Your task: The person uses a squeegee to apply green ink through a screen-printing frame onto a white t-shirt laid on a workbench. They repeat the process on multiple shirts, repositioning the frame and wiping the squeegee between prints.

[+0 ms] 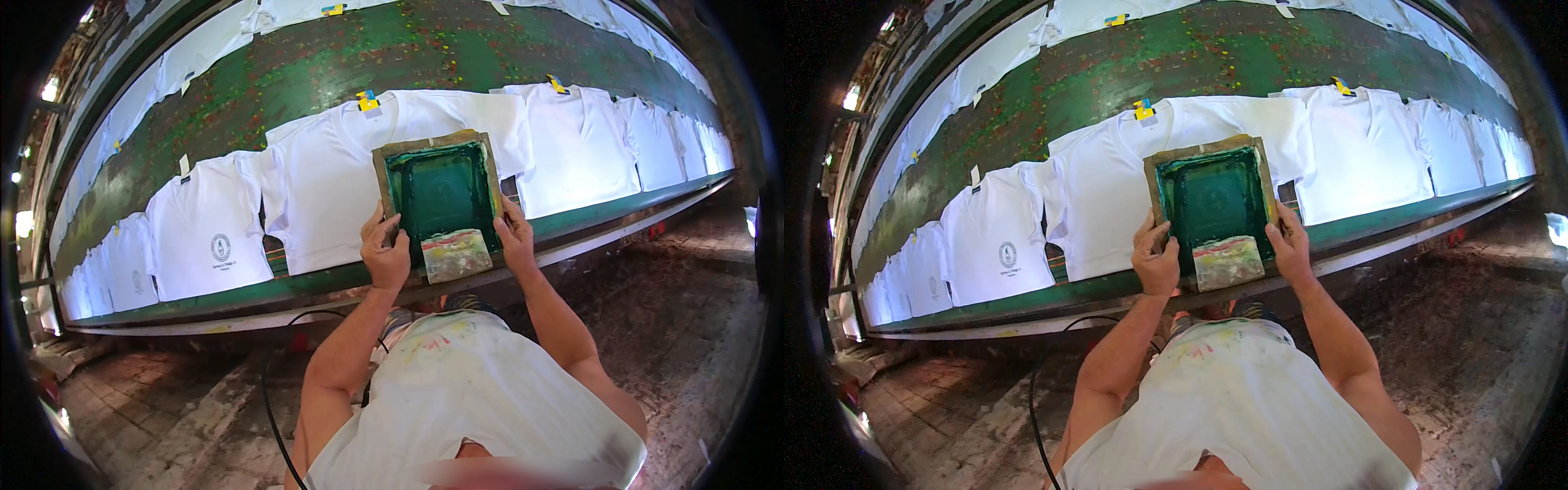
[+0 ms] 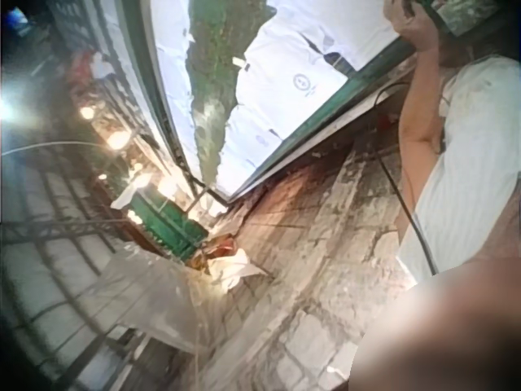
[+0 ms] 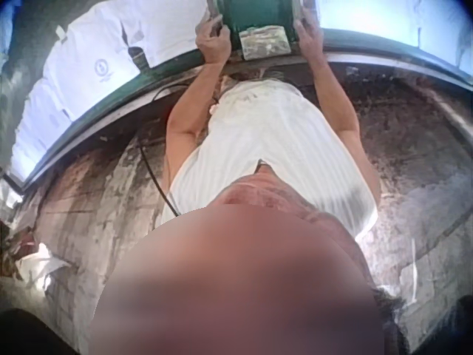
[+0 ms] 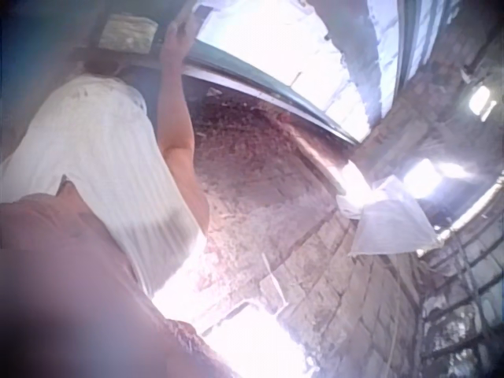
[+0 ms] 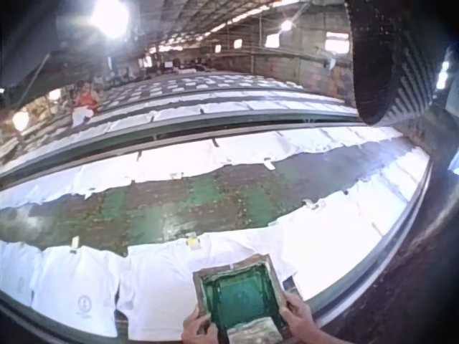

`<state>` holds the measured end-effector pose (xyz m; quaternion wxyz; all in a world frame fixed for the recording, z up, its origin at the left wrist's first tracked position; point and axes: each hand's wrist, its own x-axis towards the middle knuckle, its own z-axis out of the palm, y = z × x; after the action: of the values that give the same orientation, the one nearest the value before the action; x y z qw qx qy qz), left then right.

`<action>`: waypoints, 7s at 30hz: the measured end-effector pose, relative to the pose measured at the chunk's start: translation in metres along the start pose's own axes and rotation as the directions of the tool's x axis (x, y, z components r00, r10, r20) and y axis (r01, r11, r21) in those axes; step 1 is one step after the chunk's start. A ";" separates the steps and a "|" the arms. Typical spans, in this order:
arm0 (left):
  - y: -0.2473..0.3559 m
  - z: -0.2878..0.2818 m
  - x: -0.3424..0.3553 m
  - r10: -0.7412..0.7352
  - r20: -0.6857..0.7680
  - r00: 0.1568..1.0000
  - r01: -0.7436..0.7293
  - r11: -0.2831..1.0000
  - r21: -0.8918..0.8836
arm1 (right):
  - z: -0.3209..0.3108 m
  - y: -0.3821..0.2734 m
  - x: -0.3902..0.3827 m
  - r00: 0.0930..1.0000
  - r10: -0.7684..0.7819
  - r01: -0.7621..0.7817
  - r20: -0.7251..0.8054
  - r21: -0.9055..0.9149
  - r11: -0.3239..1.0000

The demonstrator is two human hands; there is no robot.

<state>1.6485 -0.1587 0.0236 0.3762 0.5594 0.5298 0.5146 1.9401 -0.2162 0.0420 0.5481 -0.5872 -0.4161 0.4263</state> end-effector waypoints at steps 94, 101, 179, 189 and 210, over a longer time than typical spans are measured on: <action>0.084 0.005 0.183 -0.320 0.622 0.715 -0.522 0.349 0.778 | 0.052 -0.078 0.015 0.660 -0.267 0.746 0.703 -0.569 0.347; 0.084 0.002 0.181 -0.330 0.598 0.730 -0.471 0.390 0.791 | 0.028 -0.088 0.073 0.495 -0.001 0.750 0.869 -0.427 0.505; 0.054 0.067 0.014 0.209 -0.062 0.976 -0.184 0.943 0.279 | -0.079 -0.014 0.036 0.990 0.007 -0.009 0.142 0.015 1.000; 0.120 0.337 -0.038 0.291 0.168 0.942 -0.325 0.917 0.232 | -0.349 -0.009 0.055 0.984 0.064 -0.011 -0.168 0.297 0.955; 0.129 0.536 -0.074 0.058 0.007 0.998 -0.058 0.998 0.001 | -0.541 0.018 0.123 0.990 0.057 -0.058 -0.132 -0.002 0.998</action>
<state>2.2045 -0.1851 0.0348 0.3627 0.5764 0.5124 0.5232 2.4933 -0.2559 0.0375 0.5603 -0.6274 -0.3629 0.4008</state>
